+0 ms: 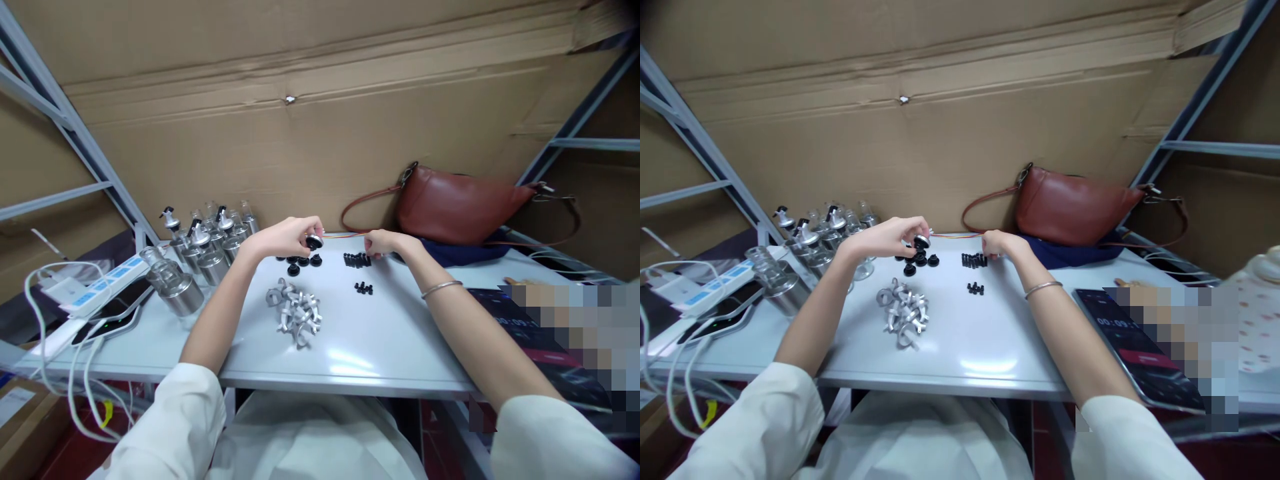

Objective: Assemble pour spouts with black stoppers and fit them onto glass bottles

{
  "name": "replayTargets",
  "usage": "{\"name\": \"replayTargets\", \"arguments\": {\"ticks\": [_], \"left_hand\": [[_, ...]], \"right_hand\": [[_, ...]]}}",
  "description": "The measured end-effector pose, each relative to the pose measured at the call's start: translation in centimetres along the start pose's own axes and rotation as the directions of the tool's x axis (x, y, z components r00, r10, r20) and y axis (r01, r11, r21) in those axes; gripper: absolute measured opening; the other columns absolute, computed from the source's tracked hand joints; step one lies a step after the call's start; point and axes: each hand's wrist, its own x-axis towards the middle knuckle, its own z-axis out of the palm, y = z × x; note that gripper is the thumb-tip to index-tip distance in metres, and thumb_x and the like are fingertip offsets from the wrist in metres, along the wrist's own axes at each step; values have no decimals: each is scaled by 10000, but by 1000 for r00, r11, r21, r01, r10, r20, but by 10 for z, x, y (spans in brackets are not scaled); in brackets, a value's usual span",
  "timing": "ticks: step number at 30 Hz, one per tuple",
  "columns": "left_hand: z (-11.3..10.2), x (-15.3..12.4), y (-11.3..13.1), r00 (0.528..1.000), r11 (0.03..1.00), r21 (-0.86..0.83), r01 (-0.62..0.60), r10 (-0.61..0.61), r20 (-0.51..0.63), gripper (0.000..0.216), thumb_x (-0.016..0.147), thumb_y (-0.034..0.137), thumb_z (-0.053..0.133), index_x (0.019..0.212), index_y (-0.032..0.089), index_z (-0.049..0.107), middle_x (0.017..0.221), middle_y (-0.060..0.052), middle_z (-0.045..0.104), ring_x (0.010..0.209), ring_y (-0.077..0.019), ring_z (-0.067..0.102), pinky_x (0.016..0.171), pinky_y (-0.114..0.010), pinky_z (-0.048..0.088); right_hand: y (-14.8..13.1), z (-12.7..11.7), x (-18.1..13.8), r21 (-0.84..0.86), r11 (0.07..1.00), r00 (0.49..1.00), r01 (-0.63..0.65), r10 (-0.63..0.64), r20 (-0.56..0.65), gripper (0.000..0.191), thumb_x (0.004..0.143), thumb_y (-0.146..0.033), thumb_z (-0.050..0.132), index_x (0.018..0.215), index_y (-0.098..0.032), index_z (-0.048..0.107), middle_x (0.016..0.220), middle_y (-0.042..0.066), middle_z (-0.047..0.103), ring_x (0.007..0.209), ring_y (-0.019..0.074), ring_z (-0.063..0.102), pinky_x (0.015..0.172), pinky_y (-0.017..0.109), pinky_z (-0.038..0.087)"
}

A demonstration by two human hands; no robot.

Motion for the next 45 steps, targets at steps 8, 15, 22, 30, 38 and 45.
{"name": "replayTargets", "arguments": {"ticks": [8,15,22,30,38,45], "left_hand": [[0,0,-1,998,998,18,-68,68,-5,299,607,79,505,882,193,495,830,-3,561,705,-133,521,585,-228,357],[-3,-3,0,999,999,-15,-31,31,-25,295,602,82,508,873,197,484,828,-5,566,709,-141,527,580,-237,367],[-4,-2,-1,995,994,-71,-82,78,-59,286,633,72,522,892,191,496,838,0,598,744,-132,558,668,-247,424],[-6,-1,-3,989,984,-107,-144,140,-42,254,714,139,586,963,180,559,942,-30,634,816,-136,597,738,-273,465],[-4,0,-5,984,980,-96,-176,170,-60,265,733,148,610,993,193,621,1013,-49,595,925,-147,591,823,-286,482],[-5,-1,-1,985,978,-128,-166,159,-65,265,724,104,591,977,174,630,1024,-56,610,919,-146,603,811,-284,500]], "right_hand": [[0,-2,-3,-27,1000,997,14,-16,-80,126,644,-31,570,671,-132,642,650,79,676,626,169,614,571,239,435],[-12,-25,-24,50,988,943,148,-126,-307,70,724,-103,552,699,-168,557,760,68,707,775,170,635,637,219,438],[-44,-33,-44,506,546,739,668,-406,-537,158,731,-241,628,743,-183,482,615,0,611,559,104,563,523,209,408],[-69,-38,-70,528,473,708,705,-442,-551,247,693,-351,682,794,-147,588,611,-27,556,497,65,438,433,205,291],[-72,-36,-68,496,481,689,723,-452,-566,215,749,-334,622,821,-132,645,613,-19,566,542,79,478,499,227,358],[-72,-35,-68,552,454,715,699,-447,-537,194,725,-324,658,772,-143,606,631,-2,610,594,102,552,565,243,425]]}}
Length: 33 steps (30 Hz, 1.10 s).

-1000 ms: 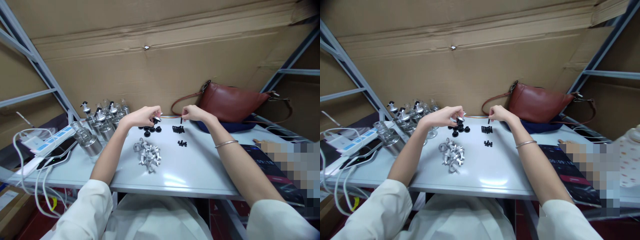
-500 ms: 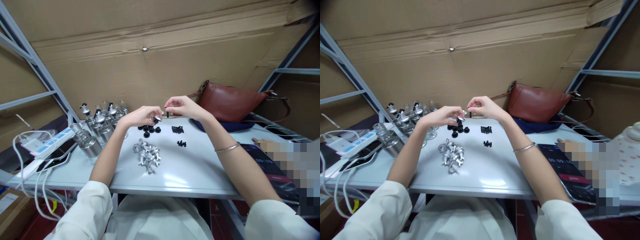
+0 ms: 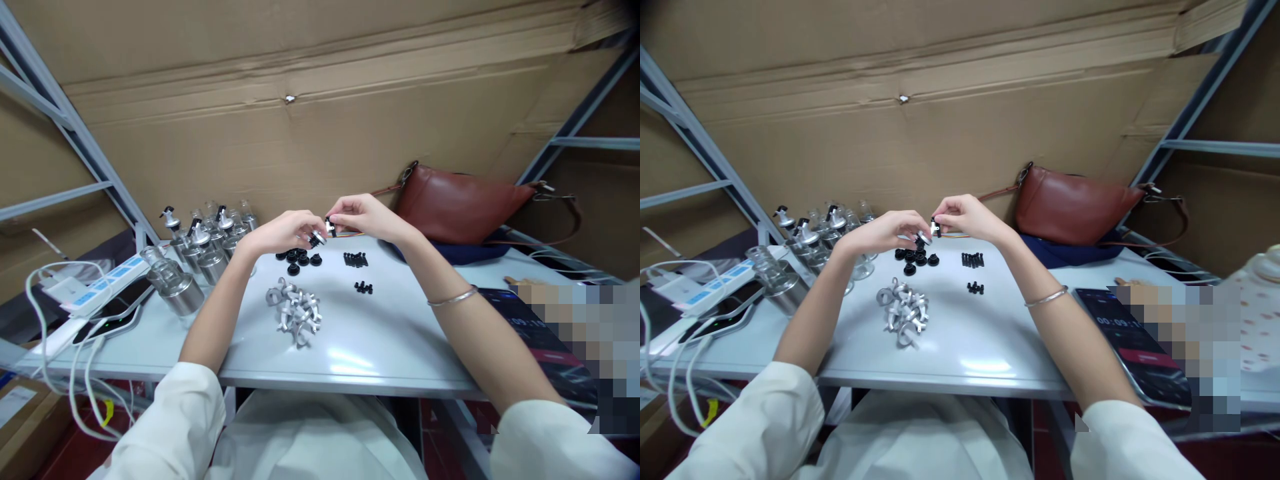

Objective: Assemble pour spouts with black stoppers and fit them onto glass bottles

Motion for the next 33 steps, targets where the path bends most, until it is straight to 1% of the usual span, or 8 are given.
{"name": "replayTargets", "arguments": {"ticks": [5,8,10,14,18,24,29,33], "left_hand": [[1,0,3,1000,998,-56,-19,18,-10,242,730,97,584,961,168,596,1025,-46,662,891,-137,621,784,-273,486],[1,0,4,999,999,-37,-16,15,-38,278,726,121,616,994,171,565,979,-35,657,852,-130,609,749,-264,480],[1,-1,5,999,999,-35,-9,8,-39,283,731,135,625,1004,170,561,961,-33,655,827,-126,603,733,-261,478],[0,-1,6,999,994,-93,-49,46,-28,252,756,154,613,1007,164,590,1047,-54,646,897,-136,610,798,-280,483],[0,-1,7,995,988,-127,-86,78,-62,248,764,156,608,1012,166,614,1057,-61,618,935,-139,598,821,-284,492],[1,-1,12,987,934,-327,-146,115,-112,226,774,139,590,1000,151,593,1036,-61,618,960,-140,601,822,-276,513],[1,-2,16,985,938,-309,-158,125,-123,254,774,140,599,1027,146,575,1061,-74,621,909,-130,612,794,-264,510],[-1,-2,16,980,944,-276,-182,152,-126,272,775,122,582,1043,167,597,1082,-71,618,919,-130,606,795,-265,510]], "right_hand": [[-2,-1,0,23,1000,1000,10,-9,-9,192,727,-315,657,762,-136,597,585,-20,576,524,75,485,489,212,352],[-5,0,-1,24,1000,1000,20,-19,-16,197,740,-318,645,766,-130,595,556,-34,549,462,51,401,435,202,271],[-7,1,-2,22,999,999,32,-32,-26,196,743,-318,643,754,-129,592,552,-37,538,453,43,375,429,201,249],[-6,3,-1,52,996,995,77,-74,-63,219,727,-339,671,730,-136,590,550,-38,531,474,52,391,437,206,256],[-2,1,1,147,979,988,139,-126,-91,279,701,-399,720,715,-149,595,577,-25,551,513,70,438,450,212,284],[-1,-3,0,272,949,983,160,-127,-135,368,657,-496,766,722,-188,574,565,-32,522,492,85,438,433,227,287],[-8,-2,-2,318,932,980,172,-130,-150,383,647,-480,782,730,-177,562,563,-43,518,498,71,432,461,215,299],[-14,2,-3,314,927,973,206,-161,-164,376,678,-466,764,729,-176,530,571,-60,500,502,56,417,471,201,299]]}}
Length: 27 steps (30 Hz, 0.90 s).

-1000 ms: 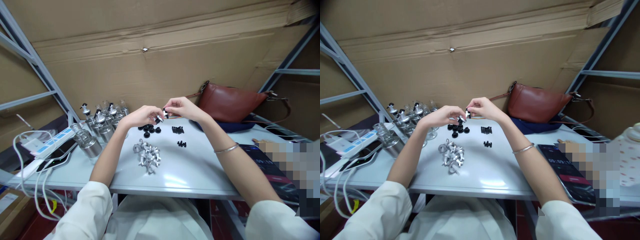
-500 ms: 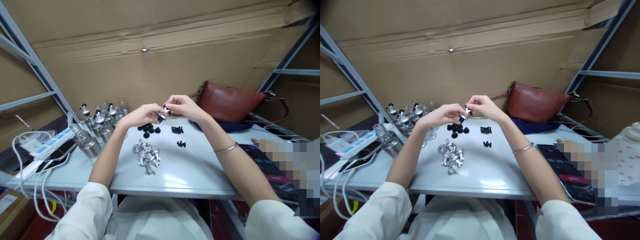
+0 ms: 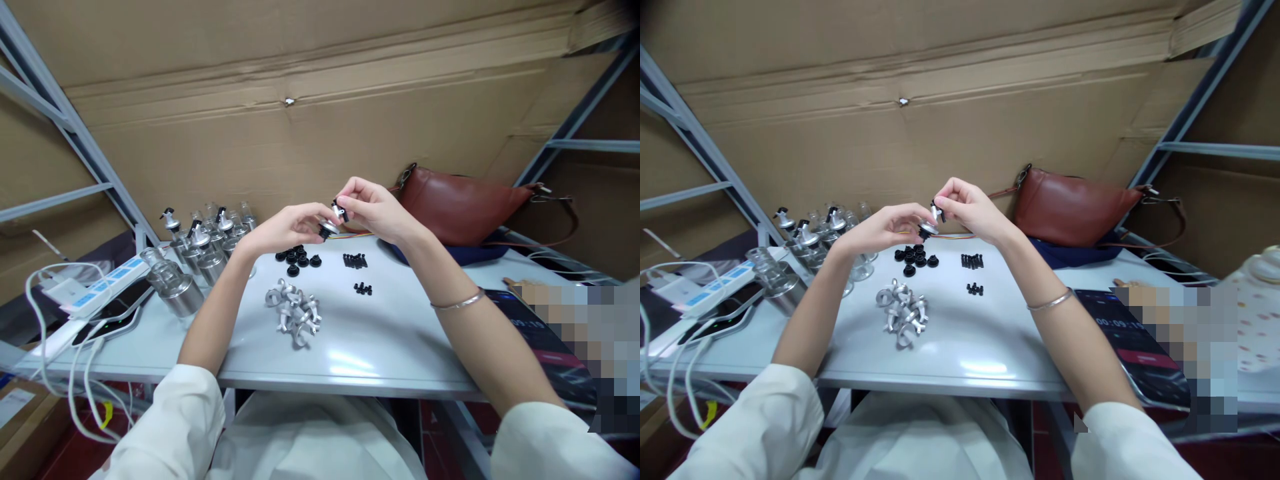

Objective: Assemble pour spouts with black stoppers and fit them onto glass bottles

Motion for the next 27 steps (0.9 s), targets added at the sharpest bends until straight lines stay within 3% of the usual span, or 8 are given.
{"name": "replayTargets", "arguments": {"ticks": [12,19,21,27], "left_hand": [[-2,-1,4,1000,999,46,-15,14,25,275,782,110,576,1029,201,653,1055,-56,599,829,-103,583,718,-230,500],[-3,-1,3,999,997,72,-11,8,44,239,796,124,563,1007,201,644,1043,-46,578,809,-93,557,711,-226,487],[-1,-1,2,999,1000,22,-4,3,34,266,793,136,580,1050,199,604,1052,-48,572,841,-102,567,742,-235,498],[2,-2,0,997,983,-185,16,-29,-72,624,755,158,653,1292,237,346,1034,-46,568,925,-128,589,811,-248,520]], "right_hand": [[-7,3,-2,-32,999,999,36,-35,32,340,706,-444,748,714,-179,534,661,-12,624,605,89,542,567,217,407],[-10,5,-4,-20,1000,997,-4,6,77,352,725,-462,724,705,-184,508,589,-29,574,531,76,472,455,202,307],[-9,5,-4,-37,999,998,20,-18,52,357,722,-466,725,703,-184,507,566,-48,528,505,64,423,441,199,273],[-7,6,-3,-18,999,998,48,-49,-32,396,687,-495,746,708,-187,499,600,-48,518,505,60,383,449,203,258]]}}
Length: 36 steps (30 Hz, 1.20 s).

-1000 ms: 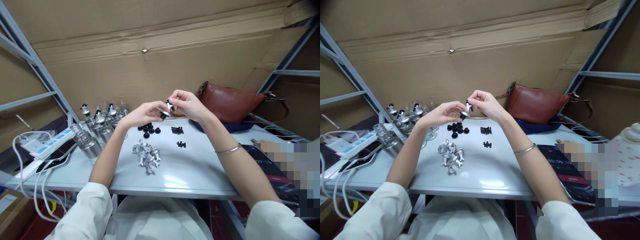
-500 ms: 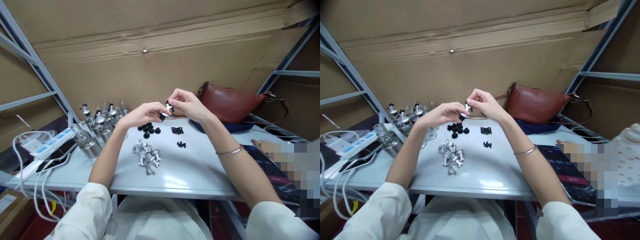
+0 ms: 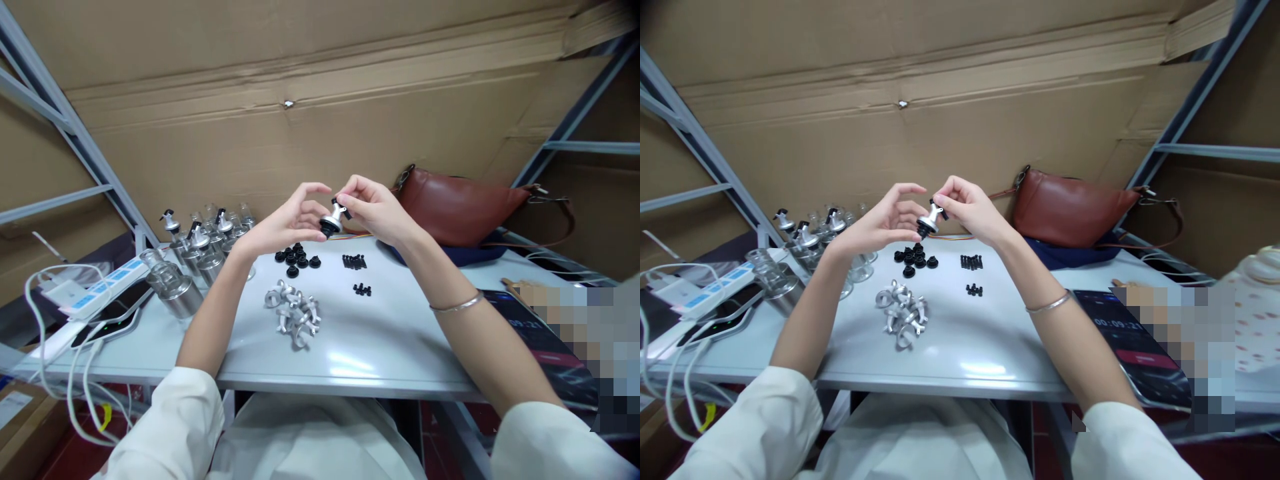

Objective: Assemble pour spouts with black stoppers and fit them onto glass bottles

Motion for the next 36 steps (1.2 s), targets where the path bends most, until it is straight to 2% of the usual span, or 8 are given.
{"name": "replayTargets", "arguments": {"ticks": [5,11,15,18,21,24,30,36], "left_hand": [[0,1,-1,1000,998,55,-20,19,14,621,749,160,637,1320,213,401,1064,-71,586,989,-166,592,850,-288,531],[-1,2,1,1000,994,108,-7,10,-26,585,718,158,658,1278,183,491,1061,-66,614,952,-167,617,850,-311,538],[1,2,2,994,976,214,-27,49,-97,582,721,151,670,1274,148,487,1052,-78,621,950,-163,628,897,-313,524],[1,3,1,982,953,301,-43,95,-161,566,732,146,667,1268,154,485,1071,-83,628,951,-159,633,915,-319,516],[1,4,0,975,941,334,-51,120,-187,559,740,164,673,1264,163,479,1071,-86,636,951,-158,635,912,-316,516],[2,4,0,972,934,356,-42,120,-201,539,742,206,686,1241,166,486,1049,-78,646,934,-153,636,911,-313,517],[3,4,5,974,932,362,-13,93,-205,558,713,215,697,1220,137,478,1013,-70,643,916,-152,638,905,-309,518],[6,4,4,966,922,386,-31,126,-225,589,688,231,713,1206,170,441,968,-41,639,882,-146,629,882,-302,512]], "right_hand": [[-4,2,-1,-12,999,999,-45,45,3,414,688,-534,729,704,-204,479,570,-60,453,508,74,401,454,209,293],[0,1,1,-22,999,999,-41,41,-15,433,661,-522,752,748,-218,456,626,-48,501,545,91,484,491,222,366],[-6,-2,-1,-177,983,999,-40,36,-25,387,734,-549,673,756,-209,488,654,-21,533,580,105,490,526,238,371],[-18,-3,-6,-424,905,1000,-20,26,7,343,756,-516,656,816,-192,561,721,12,576,629,128,493,553,259,368],[-30,0,-11,-656,755,996,-2,59,65,339,728,-493,683,812,-173,607,710,27,595,623,148,494,546,274,347],[-32,5,-12,-780,624,998,43,15,67,333,697,-481,712,741,-165,614,655,21,591,587,142,480,546,274,322],[-28,5,-10,-769,618,986,164,-91,138,257,773,-408,645,663,-177,633,575,-5,576,546,118,489,543,261,323],[-32,5,-12,-744,629,975,224,-140,175,279,768,-413,646,613,-184,615,571,-5,561,539,122,473,544,274,336]]}}
